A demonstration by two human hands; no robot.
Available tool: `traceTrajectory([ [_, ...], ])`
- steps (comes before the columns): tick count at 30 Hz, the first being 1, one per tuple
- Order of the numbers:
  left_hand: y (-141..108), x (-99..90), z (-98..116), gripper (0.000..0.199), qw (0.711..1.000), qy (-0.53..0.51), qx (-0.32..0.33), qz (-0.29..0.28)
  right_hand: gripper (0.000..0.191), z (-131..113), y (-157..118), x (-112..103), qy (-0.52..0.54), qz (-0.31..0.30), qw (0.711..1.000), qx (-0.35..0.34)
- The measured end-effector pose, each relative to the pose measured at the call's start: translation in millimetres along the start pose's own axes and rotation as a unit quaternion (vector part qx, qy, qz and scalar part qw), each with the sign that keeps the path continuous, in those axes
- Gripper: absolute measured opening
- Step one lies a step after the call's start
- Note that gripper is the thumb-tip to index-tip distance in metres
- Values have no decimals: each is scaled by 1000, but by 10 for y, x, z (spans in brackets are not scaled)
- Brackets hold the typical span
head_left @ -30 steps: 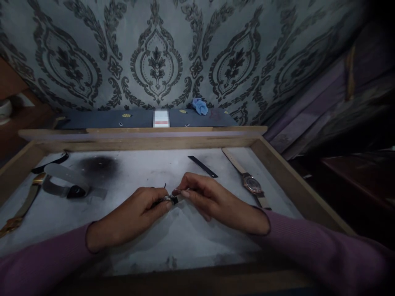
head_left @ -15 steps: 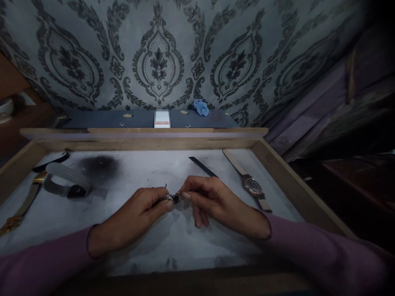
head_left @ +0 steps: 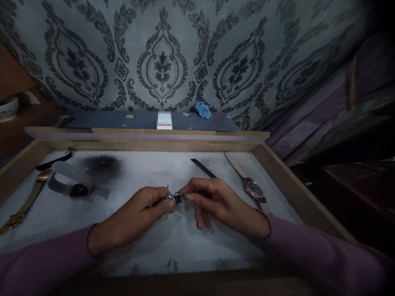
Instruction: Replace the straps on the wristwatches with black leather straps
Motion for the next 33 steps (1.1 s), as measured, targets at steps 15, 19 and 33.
traceTrajectory([
  [15, -2, 5, 47, 28, 999, 1, -27, -16, 28, -34, -3, -26, -63, -3, 997, -41],
  [19, -9, 4, 71, 27, 1000, 5, -25, -14, 26, -30, -6, -40, -92, -9, 993, -69],
  [33, -19, 16, 74, 28, 999, 9, -28, -17, 26, -19, -13, -104, -157, -38, 981, -111],
])
Point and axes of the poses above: each hand's wrist, its own y-axis towards the middle knuckle, its own x-axis out of the palm, z = x × y, the point moved 2 cm from there along y, towards the middle knuckle, and after that the axes turned 1 degree about -x, right-handed, at the moved point
